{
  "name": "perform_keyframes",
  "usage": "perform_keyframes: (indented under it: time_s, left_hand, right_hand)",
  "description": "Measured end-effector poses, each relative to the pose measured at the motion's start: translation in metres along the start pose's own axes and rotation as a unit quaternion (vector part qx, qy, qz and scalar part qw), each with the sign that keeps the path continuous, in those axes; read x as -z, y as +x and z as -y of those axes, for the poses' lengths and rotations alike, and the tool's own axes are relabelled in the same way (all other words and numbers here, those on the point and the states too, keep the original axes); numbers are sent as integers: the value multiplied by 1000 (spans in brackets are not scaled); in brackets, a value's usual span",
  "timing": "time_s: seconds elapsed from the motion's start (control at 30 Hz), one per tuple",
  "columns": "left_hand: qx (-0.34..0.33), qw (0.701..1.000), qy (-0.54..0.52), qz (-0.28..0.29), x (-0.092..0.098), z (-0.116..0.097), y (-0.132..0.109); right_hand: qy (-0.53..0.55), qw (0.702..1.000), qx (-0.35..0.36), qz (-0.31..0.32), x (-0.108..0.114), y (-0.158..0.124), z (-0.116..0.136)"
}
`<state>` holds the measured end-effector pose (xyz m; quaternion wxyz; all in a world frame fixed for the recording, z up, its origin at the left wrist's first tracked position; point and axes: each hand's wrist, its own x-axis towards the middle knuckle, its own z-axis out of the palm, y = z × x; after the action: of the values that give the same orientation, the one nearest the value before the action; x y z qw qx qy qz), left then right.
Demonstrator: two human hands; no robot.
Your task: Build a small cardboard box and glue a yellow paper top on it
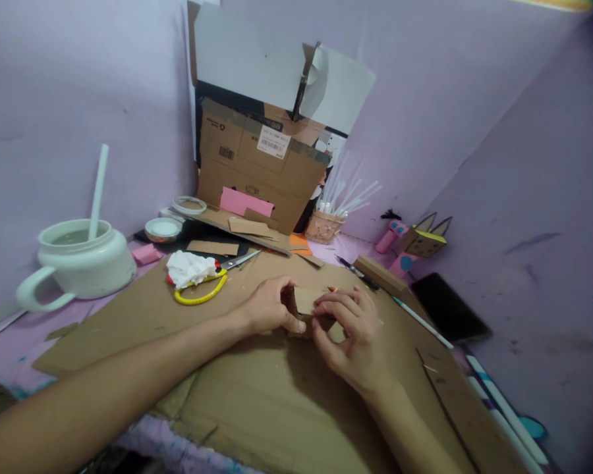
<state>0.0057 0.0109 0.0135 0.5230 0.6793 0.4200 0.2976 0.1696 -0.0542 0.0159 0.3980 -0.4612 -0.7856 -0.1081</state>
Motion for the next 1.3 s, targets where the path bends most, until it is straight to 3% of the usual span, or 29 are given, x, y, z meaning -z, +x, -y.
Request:
perform_keyframes:
  time_s: [0.4, 0.8, 1.07, 1.17, 1.3]
  left_hand:
    - [-7, 1000, -4, 3, 0, 2, 0]
    - [-21, 1000, -20, 5, -3, 10, 2]
    - [-24, 999, 6, 23, -1, 5, -2]
    - [-71, 997, 31, 32, 1, 0, -9]
    - [-200, 971, 127, -23, 1, -5, -20]
  right_hand:
    - [-90, 995, 37, 36, 4, 5, 9]
    - [-61, 997, 33, 29, -1, 3, 6]
    - [-48, 998, 25, 29, -1, 3, 5]
    - [-47, 998, 20, 29, -2, 2, 5]
    - [-45, 999, 14, 23, -3, 2, 6]
